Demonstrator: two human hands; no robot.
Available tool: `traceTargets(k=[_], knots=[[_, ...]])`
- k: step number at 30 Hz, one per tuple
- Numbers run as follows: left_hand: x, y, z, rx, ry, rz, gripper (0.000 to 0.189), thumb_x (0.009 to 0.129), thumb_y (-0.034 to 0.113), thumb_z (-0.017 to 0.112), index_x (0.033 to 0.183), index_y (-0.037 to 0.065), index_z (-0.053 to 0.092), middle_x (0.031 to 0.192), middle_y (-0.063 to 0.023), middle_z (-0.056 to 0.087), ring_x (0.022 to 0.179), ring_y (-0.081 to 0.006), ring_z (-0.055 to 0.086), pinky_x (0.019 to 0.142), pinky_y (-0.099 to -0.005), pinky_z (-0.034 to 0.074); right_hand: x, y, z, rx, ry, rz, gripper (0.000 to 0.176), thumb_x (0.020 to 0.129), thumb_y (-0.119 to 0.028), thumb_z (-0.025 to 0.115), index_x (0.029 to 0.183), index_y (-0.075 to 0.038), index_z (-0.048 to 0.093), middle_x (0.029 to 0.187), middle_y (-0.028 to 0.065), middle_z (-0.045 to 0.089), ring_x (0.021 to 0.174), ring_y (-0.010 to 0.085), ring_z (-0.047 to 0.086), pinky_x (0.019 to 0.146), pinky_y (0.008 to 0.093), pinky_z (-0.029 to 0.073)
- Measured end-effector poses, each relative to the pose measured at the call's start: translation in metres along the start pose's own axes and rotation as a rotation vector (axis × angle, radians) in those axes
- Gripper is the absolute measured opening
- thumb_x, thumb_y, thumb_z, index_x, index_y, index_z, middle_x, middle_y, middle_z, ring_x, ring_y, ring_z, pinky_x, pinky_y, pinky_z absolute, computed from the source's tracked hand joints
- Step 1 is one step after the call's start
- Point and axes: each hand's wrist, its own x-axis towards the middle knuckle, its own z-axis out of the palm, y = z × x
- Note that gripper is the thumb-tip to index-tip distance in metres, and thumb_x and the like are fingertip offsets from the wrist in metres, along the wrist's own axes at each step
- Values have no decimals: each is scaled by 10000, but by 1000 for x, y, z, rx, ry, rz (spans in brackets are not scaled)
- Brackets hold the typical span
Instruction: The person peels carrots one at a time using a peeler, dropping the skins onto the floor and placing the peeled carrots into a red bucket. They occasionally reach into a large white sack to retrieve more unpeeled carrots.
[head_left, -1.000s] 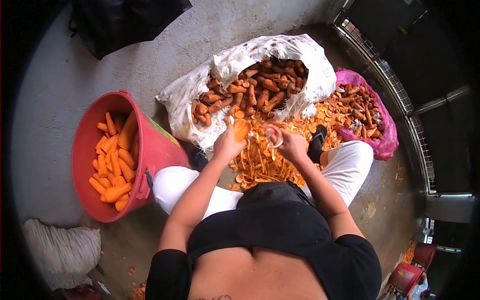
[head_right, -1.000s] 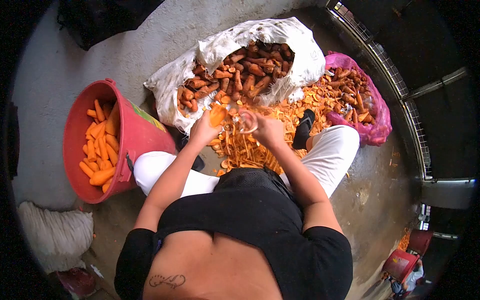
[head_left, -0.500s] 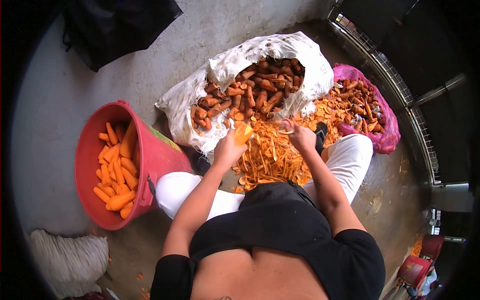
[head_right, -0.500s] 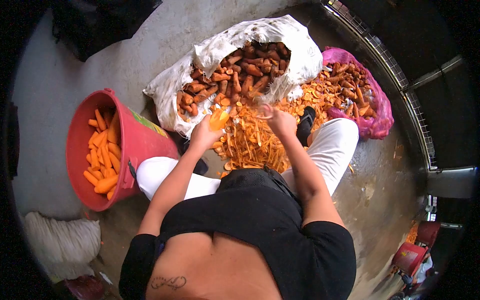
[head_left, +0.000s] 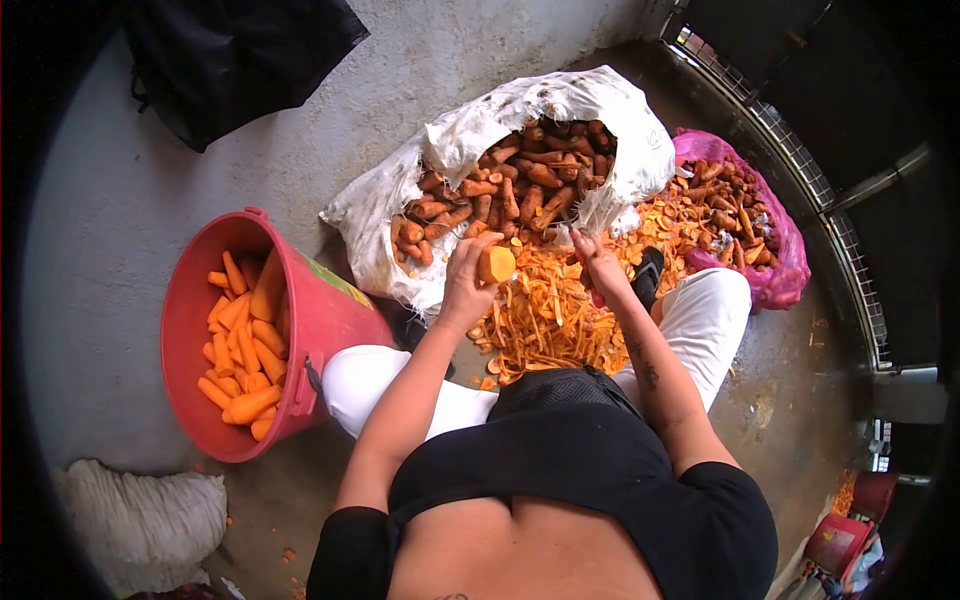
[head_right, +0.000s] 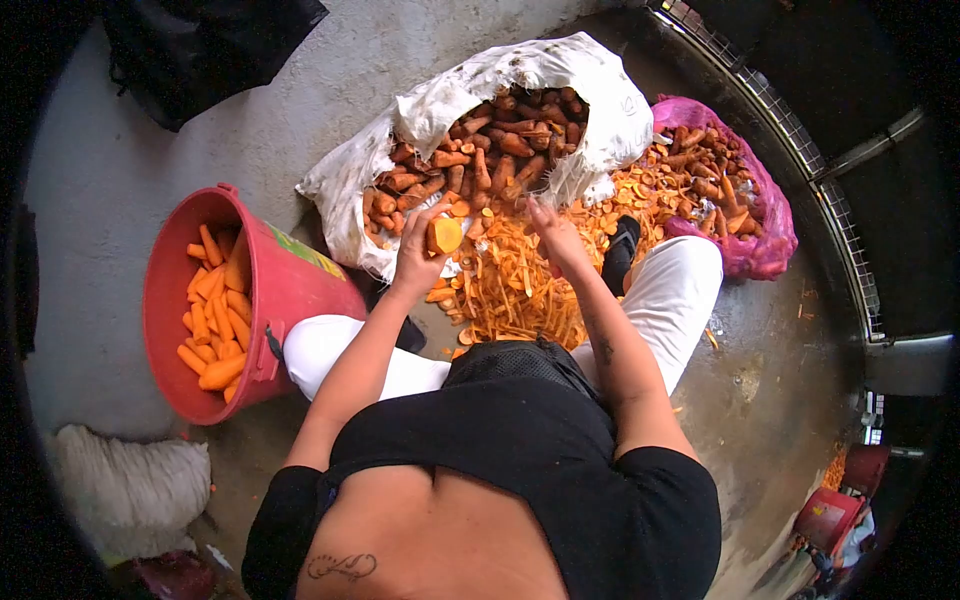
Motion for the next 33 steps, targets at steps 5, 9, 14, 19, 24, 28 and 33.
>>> traceTargets(k=[5,9,14,19,24,28,33], knots=[[1,-1,-5,283,2,155,770,677,-4,695,1341,285,431,1125,-72,502,1091,-313,500,977,-388,404,-11,-10,9,136,41,-138,604,872,-580,514,1143,-51,625,548,21,505,459,106,435,485,263,373],[3,-8,-1,214,-44,121,831,738,28,674,1426,316,309,1126,-77,501,1071,-300,519,980,-361,424,13,12,8,88,78,-167,621,874,-592,500,1048,-14,643,510,31,474,444,111,438,470,266,365],[11,-8,11,-649,23,-97,634,901,195,598,1441,187,266,997,-92,530,858,-196,577,768,-323,518,24,28,0,44,-24,-44,663,854,-642,470,1109,-38,569,551,58,487,463,138,466,487,279,366],[19,5,-9,-1279,-67,-621,615,914,598,384,1308,128,427,663,-80,524,449,-144,472,428,-251,409,19,33,4,60,-7,-49,613,871,-595,487,1191,-75,541,649,65,560,487,121,467,477,272,370],[23,-25,-10,-1495,-195,-592,680,912,644,281,1097,43,539,606,-89,511,419,-159,453,404,-253,391,22,41,6,178,56,-67,688,834,-617,535,1198,-34,554,719,61,587,475,118,466,469,285,373],[26,-22,-13,-1629,-243,-531,657,919,626,269,997,31,537,609,-103,524,448,-171,478,422,-271,410,4,27,4,187,40,10,665,831,-606,547,1157,-26,559,730,61,588,475,118,440,469,283,367],[29,-8,-40,-1741,-211,-483,626,907,629,337,969,41,540,681,-103,553,508,-178,530,471,-291,443,-3,23,14,205,86,-65,581,847,-597,544,1215,-150,503,729,29,528,461,101,398,435,271,307]])
